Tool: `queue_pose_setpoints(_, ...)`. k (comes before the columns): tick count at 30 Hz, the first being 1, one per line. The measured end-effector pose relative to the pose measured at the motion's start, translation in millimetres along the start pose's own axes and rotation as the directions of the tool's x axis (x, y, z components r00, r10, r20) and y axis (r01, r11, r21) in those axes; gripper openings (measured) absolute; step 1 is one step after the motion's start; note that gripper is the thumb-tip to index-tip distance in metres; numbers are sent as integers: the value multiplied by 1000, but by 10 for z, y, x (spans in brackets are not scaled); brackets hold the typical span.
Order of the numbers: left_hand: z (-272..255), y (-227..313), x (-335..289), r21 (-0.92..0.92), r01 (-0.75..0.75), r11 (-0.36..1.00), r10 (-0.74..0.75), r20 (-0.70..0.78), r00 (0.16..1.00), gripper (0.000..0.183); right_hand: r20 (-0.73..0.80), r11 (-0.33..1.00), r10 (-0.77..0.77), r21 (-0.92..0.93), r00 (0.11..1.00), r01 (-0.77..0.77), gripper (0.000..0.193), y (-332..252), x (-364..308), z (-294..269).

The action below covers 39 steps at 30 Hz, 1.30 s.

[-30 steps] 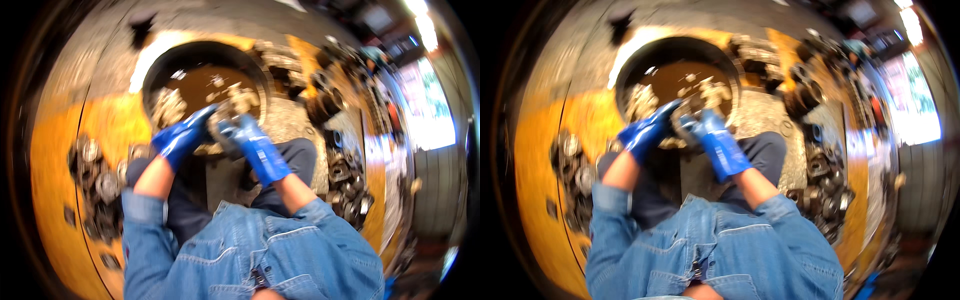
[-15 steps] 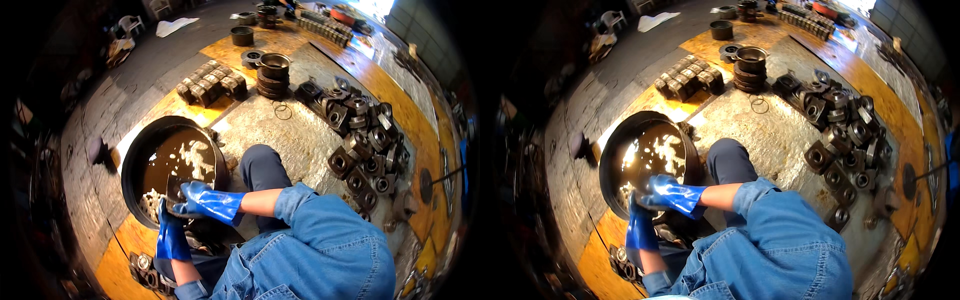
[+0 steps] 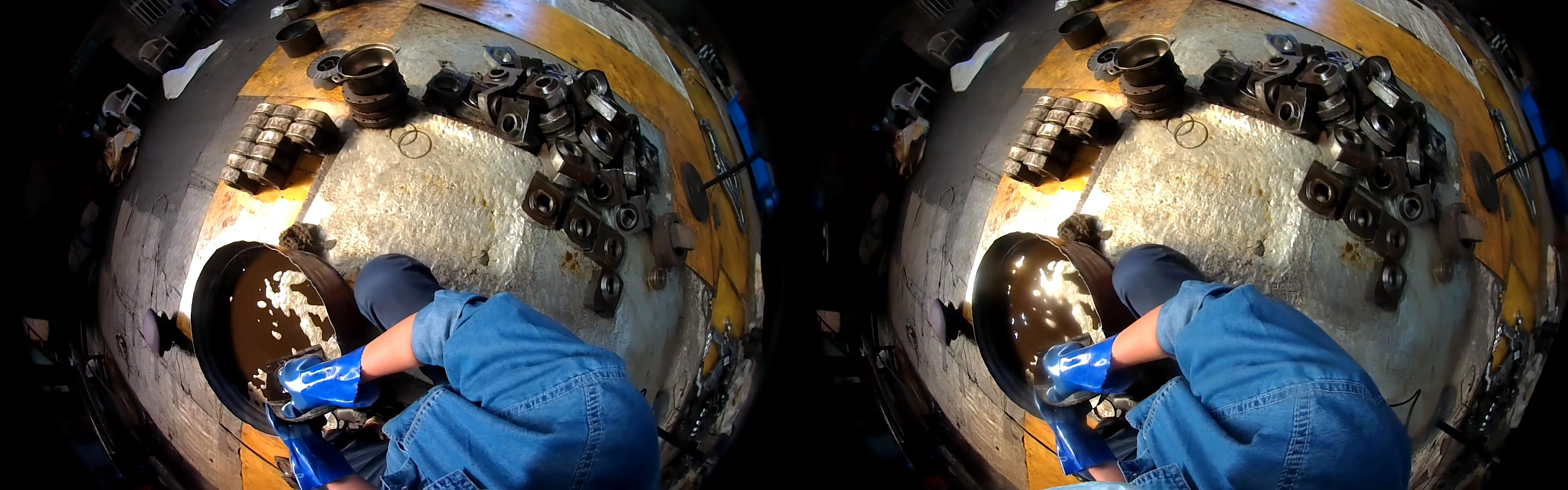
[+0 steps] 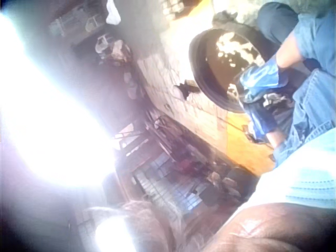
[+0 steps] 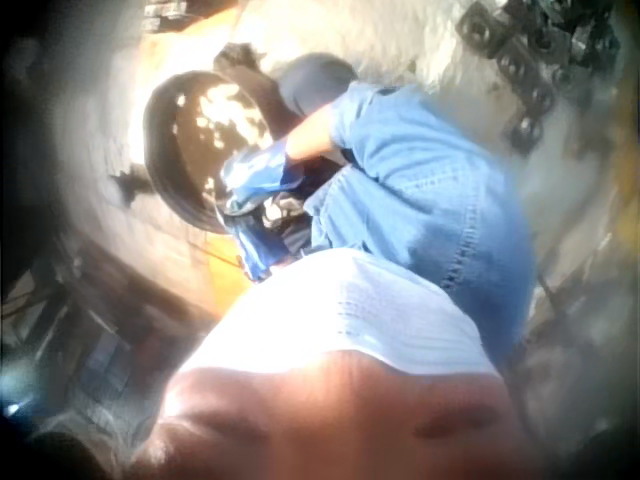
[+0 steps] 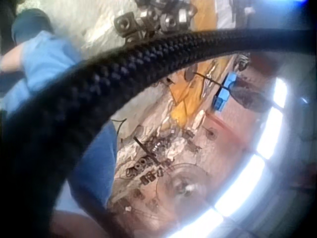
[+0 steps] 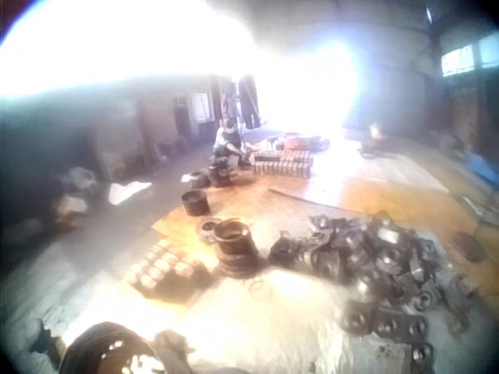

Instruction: The person washes metal components in a basin filled with liquid by scrubbing them with a brush and their gloved hands.

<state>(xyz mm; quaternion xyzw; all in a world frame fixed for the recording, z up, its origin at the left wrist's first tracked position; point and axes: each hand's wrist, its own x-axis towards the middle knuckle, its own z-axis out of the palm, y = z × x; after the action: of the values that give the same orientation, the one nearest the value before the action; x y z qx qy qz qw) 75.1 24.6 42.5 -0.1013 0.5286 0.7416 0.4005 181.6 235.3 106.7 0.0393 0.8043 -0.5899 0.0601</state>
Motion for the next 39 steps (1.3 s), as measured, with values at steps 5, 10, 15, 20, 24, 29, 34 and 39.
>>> queue_pose_setpoints(5,-177,68,333,147,65,987,-54,-78,995,67,-67,985,-120,114,991,127,30,219,90,-111)
queue_pose_setpoints(10,-623,265,590,319,102,942,-24,-240,970,66,-143,935,-195,273,970,228,44,394,235,-115)
queue_pose_setpoints(15,406,429,610,484,46,874,96,-264,960,70,-196,883,-88,438,977,167,58,583,131,-516)
queue_pose_setpoints(20,2357,574,472,609,-202,767,239,21,971,68,-462,941,73,326,884,92,72,476,-447,-1575)
queue_pose_setpoints(24,3871,120,545,602,-218,768,45,288,956,62,-709,960,281,213,647,-184,84,236,-1647,-2494)
queue_pose_setpoints(29,4983,-404,-315,722,-301,622,-214,527,822,59,-989,578,-32,-135,143,-805,77,528,-3478,-3109)
queue_pose_setpoints(34,4027,105,-143,519,-451,726,-59,701,711,35,-965,438,-260,-102,-18,-893,55,726,-3572,-2864)
queue_pose_setpoints(39,2356,480,22,722,-376,581,83,407,909,48,-863,587,3,-407,504,-700,55,937,-2308,-2291)
